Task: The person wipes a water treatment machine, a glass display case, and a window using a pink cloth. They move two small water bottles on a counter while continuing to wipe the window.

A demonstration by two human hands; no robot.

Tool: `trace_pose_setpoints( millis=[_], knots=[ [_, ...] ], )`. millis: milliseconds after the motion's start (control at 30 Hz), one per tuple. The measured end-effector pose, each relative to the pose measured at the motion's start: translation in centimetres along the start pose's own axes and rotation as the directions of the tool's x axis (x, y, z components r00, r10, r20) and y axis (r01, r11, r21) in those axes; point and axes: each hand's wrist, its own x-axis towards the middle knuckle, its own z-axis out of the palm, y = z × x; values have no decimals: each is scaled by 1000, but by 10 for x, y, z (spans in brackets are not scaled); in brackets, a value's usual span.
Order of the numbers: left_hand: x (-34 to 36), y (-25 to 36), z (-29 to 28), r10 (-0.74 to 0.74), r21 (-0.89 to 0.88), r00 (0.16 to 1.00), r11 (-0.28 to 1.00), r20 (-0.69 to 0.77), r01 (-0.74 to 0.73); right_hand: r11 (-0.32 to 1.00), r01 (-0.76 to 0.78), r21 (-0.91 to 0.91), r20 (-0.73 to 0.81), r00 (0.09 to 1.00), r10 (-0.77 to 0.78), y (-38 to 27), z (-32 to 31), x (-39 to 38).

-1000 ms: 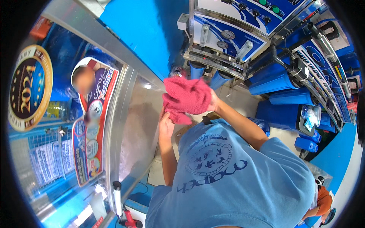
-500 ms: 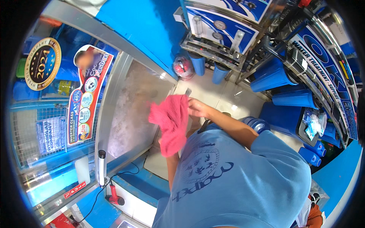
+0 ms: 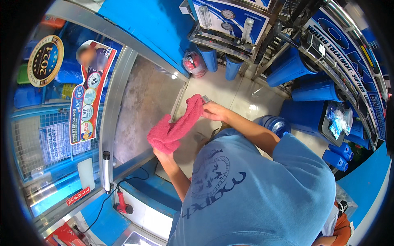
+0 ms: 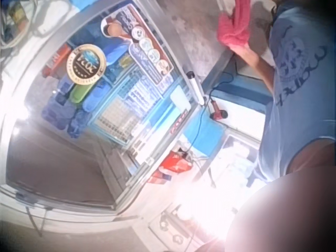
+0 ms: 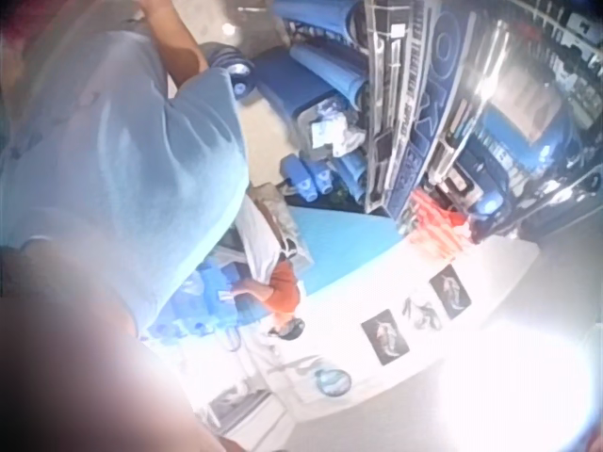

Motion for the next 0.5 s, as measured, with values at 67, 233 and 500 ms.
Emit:
trace_pose_setpoints(
  millis=[67,233,500],
  knots=[
    [9,5,-17,44,-334,998,942,43,-27,999,38,14,44,998,-39,5,5,-1],
    [-8,13,-64,-18,-311,998,950,-62,-3,1000,17,-25,-30,999,-17,34,25,16],
    [-36,17,-138,-159,-300,969,949,-187,98,991,26,-129,-52,998,-33,100,81,67]
  ],
)
